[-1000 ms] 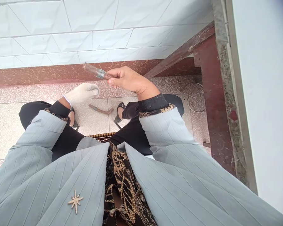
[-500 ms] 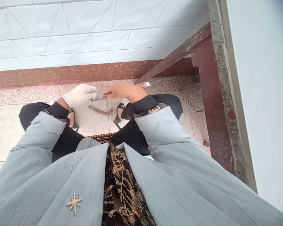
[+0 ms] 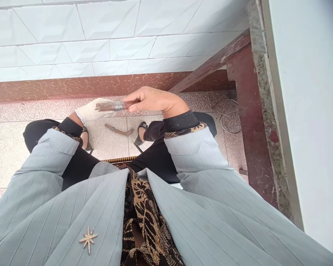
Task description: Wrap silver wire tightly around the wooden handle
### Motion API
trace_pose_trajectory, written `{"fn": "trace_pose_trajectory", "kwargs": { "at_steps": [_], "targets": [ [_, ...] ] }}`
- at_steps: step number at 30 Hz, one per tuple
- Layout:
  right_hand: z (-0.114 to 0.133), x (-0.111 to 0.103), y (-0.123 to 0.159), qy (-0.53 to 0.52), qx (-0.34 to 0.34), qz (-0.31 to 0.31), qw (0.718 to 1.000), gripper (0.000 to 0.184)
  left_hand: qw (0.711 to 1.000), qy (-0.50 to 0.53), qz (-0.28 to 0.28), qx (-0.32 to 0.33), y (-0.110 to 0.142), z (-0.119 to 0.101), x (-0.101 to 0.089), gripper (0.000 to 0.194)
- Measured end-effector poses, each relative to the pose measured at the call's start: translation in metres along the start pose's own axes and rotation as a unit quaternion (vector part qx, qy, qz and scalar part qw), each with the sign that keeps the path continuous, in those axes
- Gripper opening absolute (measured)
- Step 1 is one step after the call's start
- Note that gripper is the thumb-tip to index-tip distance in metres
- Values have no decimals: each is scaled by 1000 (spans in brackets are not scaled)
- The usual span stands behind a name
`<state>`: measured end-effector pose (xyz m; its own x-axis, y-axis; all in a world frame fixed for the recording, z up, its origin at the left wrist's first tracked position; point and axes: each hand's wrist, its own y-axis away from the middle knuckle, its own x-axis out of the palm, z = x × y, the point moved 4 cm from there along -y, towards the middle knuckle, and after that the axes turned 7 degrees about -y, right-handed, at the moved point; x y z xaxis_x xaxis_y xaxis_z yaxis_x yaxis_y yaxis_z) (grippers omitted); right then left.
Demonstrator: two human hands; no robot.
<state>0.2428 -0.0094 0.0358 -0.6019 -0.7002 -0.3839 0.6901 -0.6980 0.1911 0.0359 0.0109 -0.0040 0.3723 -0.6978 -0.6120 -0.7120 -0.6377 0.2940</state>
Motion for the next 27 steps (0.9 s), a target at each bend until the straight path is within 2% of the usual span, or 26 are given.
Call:
{"fn": "trace_pose_trajectory", "kwargs": {
  "at_steps": [4,7,11,14,18,20,23,25,27],
  "targets": [
    [-9,-21,2,35,99,-183,978,30,999,34,3,14,-2,-14,10,24],
    [-17,-18,-5,103,150,-210,961,26,999,16,-9,34,-3,-22,12,19],
    [-24,-2,-18,206,190,-147,949,20,999,-15,0,40,-4,-21,14,19],
    [-28,9,-24,251,222,-53,941,17,999,-44,4,29,-4,-16,14,23],
    [-32,24,-24,219,225,95,945,22,995,-91,21,24,-4,-13,10,24],
    [-32,29,-22,174,211,144,951,27,993,-115,18,26,-4,-14,6,24],
    [-31,29,-17,101,189,179,960,26,992,-123,19,23,-3,-14,0,25],
    [-29,26,-14,44,149,187,970,23,993,-117,21,16,-4,-11,-2,24],
    [-25,16,-11,2,84,150,985,16,995,-101,12,14,-5,-6,-2,22]
  ]
}}
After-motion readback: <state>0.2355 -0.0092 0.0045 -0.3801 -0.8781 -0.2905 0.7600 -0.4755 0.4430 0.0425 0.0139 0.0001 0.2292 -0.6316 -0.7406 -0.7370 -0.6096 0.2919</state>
